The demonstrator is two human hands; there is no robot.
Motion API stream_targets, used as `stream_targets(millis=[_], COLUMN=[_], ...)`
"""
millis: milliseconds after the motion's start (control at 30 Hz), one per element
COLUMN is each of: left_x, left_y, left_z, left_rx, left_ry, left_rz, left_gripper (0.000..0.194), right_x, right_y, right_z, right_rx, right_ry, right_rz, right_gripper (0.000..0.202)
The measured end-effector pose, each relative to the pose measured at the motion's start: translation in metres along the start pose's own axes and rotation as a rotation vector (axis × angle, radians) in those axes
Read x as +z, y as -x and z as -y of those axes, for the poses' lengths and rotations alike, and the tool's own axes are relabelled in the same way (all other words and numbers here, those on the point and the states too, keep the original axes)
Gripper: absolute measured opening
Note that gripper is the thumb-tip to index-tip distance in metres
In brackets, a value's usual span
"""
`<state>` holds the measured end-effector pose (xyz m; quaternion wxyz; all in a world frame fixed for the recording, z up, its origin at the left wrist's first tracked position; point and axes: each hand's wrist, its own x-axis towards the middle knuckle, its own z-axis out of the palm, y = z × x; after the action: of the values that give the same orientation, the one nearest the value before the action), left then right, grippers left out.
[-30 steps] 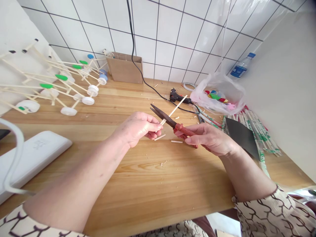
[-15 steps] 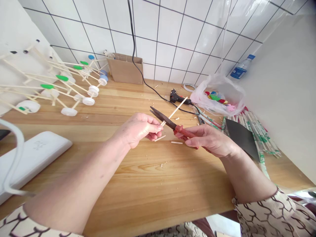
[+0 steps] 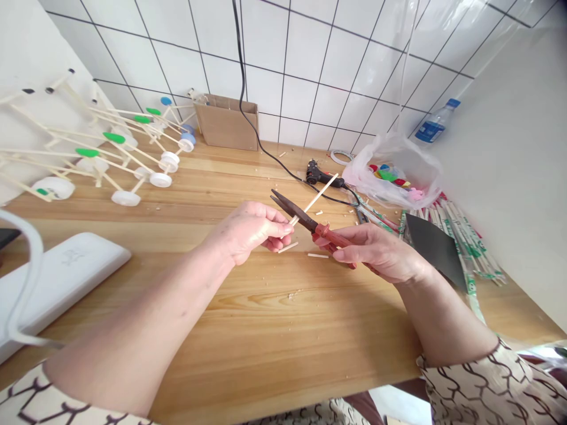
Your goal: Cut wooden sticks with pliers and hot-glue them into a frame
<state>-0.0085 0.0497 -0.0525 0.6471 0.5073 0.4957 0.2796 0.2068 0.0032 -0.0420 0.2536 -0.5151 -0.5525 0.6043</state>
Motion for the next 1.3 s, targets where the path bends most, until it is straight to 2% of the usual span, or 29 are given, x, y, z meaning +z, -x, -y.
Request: stream_targets(millis=[467,700,767,867,933,1067,1300], left_x=[0.0,0.0024,0.0026,0.0015,0.0006,0.0004,0.0015], left_y=[0.0002,-0.0007,-0.0011,-0.0013,-0.0009,0.0013,0.0032], left_z=[-0.0003,-0.0015,-0.0015,-0.0011,-0.0011,-0.0025,-0.0034], left_rx=[0.0,-0.021,-0.028,-0.023,-0.015,-0.005,0.006], left_ry=[-0.019,-0.02,-0.023,-0.024,-0.023,-0.027,-0.035], left_rz=[0.011,-0.003,-0.004,0.008,0.016,0.035,0.038], left_gripper=[0.021,0.024,0.025,0.025,0.023,0.02,0.018], right_x=[-0.0013,0.0032,0.0049,0.0059,0.0053,0.0022,0.0018], right_y=[-0.0002,0.0002,-0.0002,-0.0004,-0.0002,0.001,0.0034], right_z=[0.0014,0.0019,0.0015,0.0007,0.0009,0.0032,0.0058], right_rx=[0.007,-0.017,-0.039,-0.036,-0.03,-0.076,-0.058], right_ry=[0.057,0.097,0.065,0.018,0.078,0.284,0.348], right_rz=[0.006,-0.003,-0.028,-0.043,0.001,0.081,0.062], right_gripper=[0.033,0.022,0.026,0.042,0.044,0.033,0.029])
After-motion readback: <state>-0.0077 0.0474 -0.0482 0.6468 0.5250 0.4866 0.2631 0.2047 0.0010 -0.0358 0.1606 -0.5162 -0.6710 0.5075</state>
